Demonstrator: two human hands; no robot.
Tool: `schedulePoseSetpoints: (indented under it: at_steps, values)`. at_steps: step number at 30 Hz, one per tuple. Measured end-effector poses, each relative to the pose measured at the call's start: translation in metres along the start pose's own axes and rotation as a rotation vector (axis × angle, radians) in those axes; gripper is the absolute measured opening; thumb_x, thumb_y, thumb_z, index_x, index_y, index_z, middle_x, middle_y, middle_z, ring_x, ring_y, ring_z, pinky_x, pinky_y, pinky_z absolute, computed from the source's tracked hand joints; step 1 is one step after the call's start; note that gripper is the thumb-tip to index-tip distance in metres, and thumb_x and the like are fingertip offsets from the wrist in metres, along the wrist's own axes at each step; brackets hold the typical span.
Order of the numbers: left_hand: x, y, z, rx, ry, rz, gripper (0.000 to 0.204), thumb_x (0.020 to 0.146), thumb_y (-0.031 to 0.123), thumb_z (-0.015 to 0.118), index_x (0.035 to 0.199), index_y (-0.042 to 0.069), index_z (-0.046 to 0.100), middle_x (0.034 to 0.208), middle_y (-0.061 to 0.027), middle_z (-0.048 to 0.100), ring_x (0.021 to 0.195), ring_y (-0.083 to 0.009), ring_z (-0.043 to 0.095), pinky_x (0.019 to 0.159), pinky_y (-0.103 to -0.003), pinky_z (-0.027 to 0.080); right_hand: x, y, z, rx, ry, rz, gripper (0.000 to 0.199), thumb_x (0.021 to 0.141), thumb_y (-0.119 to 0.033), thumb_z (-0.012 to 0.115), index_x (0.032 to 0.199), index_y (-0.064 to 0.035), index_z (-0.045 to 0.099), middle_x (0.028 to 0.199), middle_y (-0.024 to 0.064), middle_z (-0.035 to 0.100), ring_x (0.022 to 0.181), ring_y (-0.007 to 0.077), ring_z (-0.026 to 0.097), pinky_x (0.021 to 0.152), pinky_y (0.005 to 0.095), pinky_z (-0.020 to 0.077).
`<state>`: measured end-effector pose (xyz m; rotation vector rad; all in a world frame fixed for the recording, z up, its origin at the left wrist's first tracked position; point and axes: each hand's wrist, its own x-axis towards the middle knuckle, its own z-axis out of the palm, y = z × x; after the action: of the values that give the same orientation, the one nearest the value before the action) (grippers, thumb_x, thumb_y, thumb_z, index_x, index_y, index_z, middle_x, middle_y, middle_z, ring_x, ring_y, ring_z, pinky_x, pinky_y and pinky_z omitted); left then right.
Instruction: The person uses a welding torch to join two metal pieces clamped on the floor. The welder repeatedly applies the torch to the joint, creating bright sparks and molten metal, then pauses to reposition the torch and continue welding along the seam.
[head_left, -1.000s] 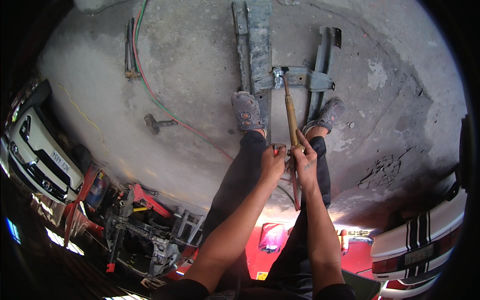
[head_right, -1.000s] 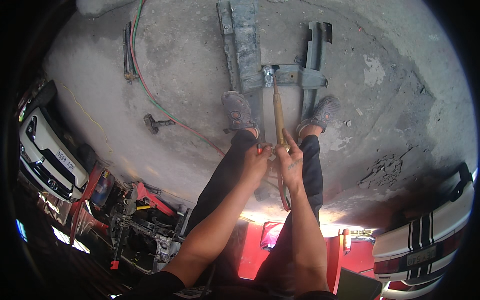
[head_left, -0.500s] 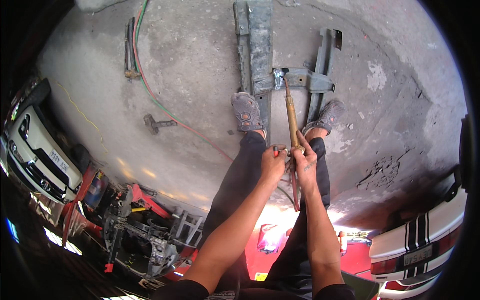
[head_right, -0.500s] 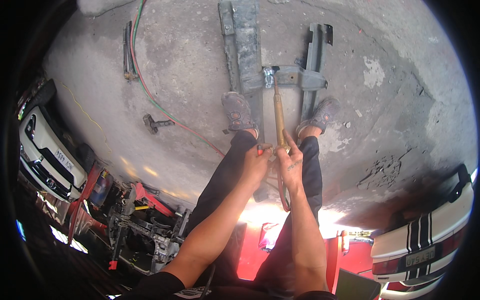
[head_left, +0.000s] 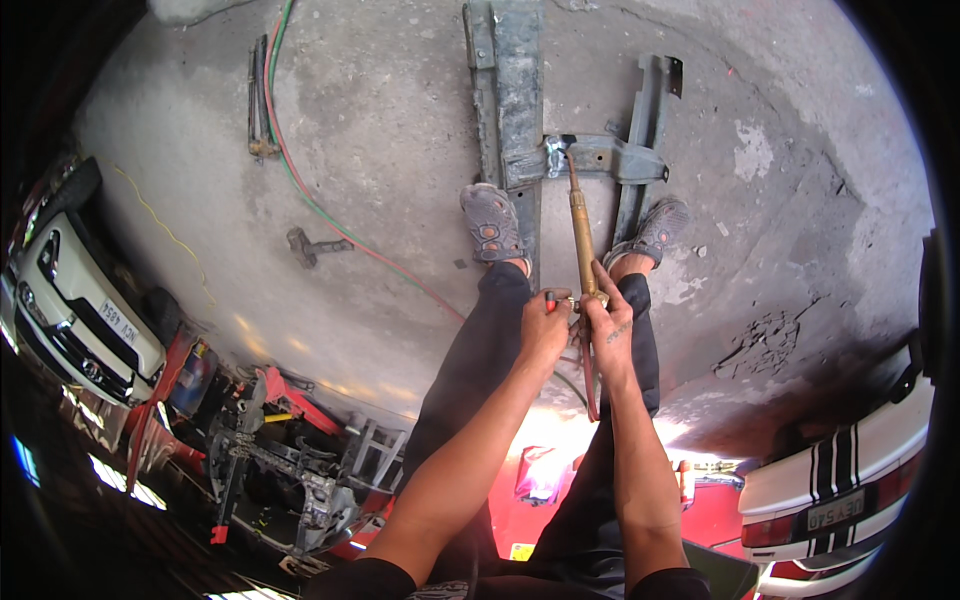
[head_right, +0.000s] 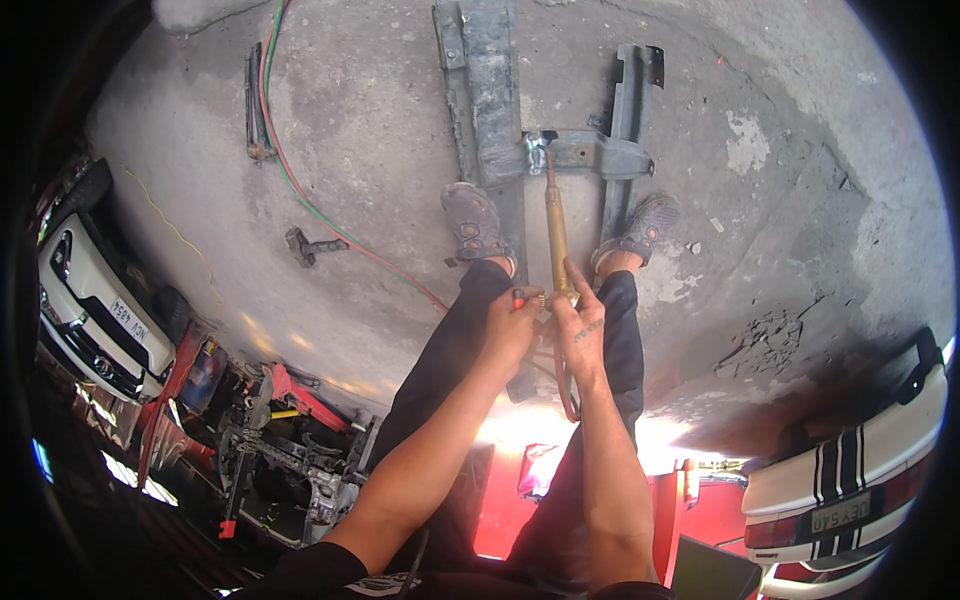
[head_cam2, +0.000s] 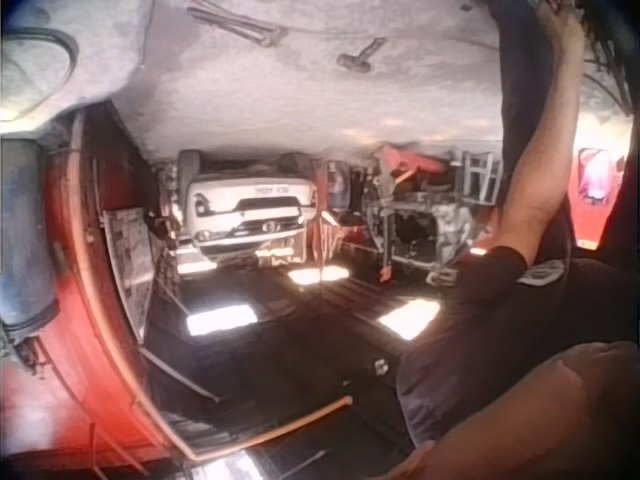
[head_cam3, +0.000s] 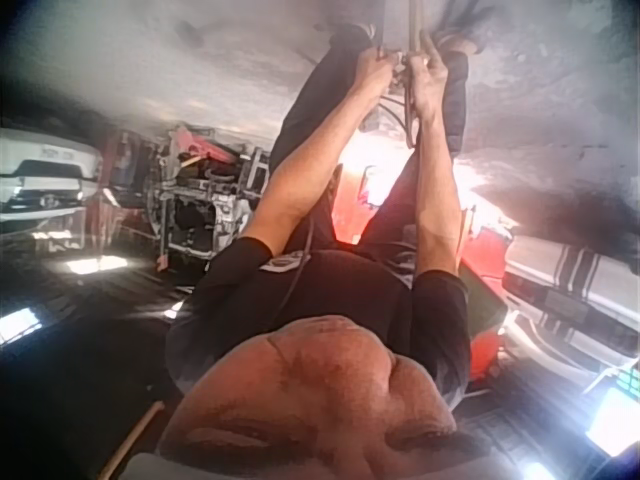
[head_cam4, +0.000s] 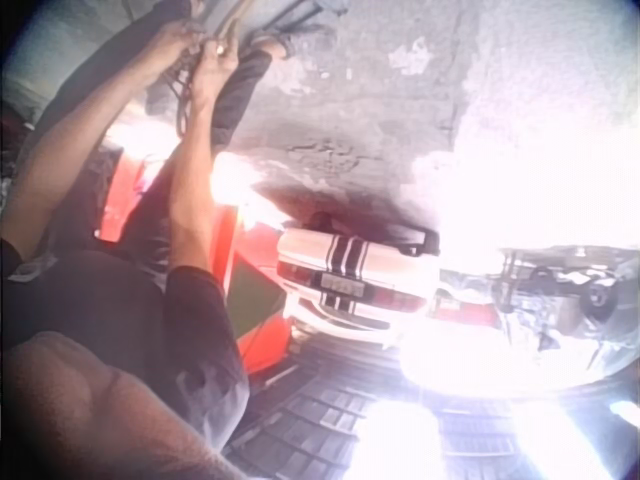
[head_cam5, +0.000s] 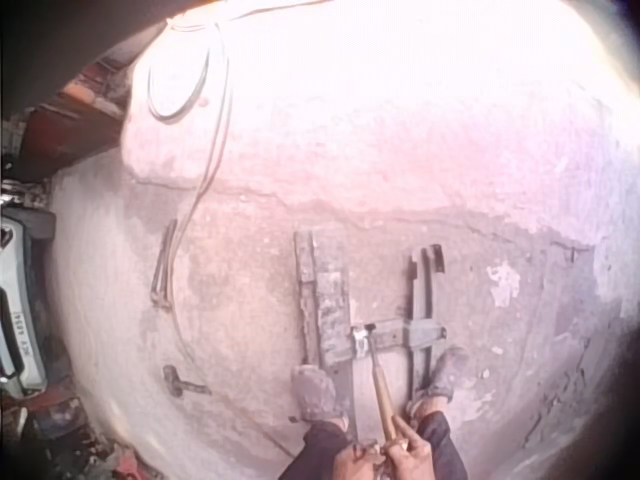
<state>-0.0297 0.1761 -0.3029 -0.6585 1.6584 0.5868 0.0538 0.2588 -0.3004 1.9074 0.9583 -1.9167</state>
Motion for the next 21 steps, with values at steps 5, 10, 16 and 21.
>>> schedulePoseSetpoints:
  at_steps: [5, 10, 16, 21]
  values:
    - [0.004, -0.007, -0.002, 0.023, 0.006, 0.036, 0.024, 0.100, 0.007, 0.060, 0.120, -0.002, 0.069, 0.097, -0.0087, 0.069, 0.078, -0.0154, 0.063, 0.068, -0.032, 0.052, 0.000, 0.001, 0.002, 0.015, -0.005, 0.002, 0.067, 0.089, -0.018, 0.059, 0.152, 0.0028, 0.051, 0.099, 0.0094, 0.066, 0.083, 0.0128, 0.058, 0.078, 0.0255, 0.0503]
    - [0.003, -0.006, -0.003, 0.011, -0.011, 0.008, 0.024, 0.100, 0.008, 0.060, 0.119, -0.002, 0.069, 0.096, -0.0083, 0.068, 0.077, -0.0153, 0.063, 0.069, -0.032, 0.052, 0.000, 0.008, 0.006, 0.030, 0.025, -0.034, 0.061, 0.092, -0.015, 0.059, 0.151, -0.0014, 0.054, 0.080, 0.0009, 0.059, 0.065, 0.0075, 0.050, 0.058, 0.0245, 0.0424]
    - [-0.002, 0.001, -0.003, -0.045, 0.005, -0.005, 0.024, 0.100, 0.009, 0.060, 0.120, -0.001, 0.069, 0.096, -0.0075, 0.066, 0.084, -0.0156, 0.063, 0.069, -0.032, 0.051, -0.004, 0.011, 0.010, 0.042, 0.024, -0.021, 0.060, 0.092, -0.014, 0.058, 0.151, -0.0017, 0.054, 0.080, 0.0013, 0.061, 0.063, 0.0068, 0.050, 0.056, 0.0237, 0.0428]
    - [-0.009, 0.013, -0.004, -0.005, 0.011, -0.039, 0.025, 0.100, 0.010, 0.059, 0.121, -0.001, 0.068, 0.099, -0.0083, 0.067, 0.092, -0.0171, 0.064, 0.073, -0.033, 0.053, -0.009, 0.014, 0.014, 0.103, 0.034, 0.003, 0.061, 0.092, -0.013, 0.059, 0.151, -0.0012, 0.053, 0.080, 0.0019, 0.063, 0.062, 0.0061, 0.051, 0.055, 0.0235, 0.0432]
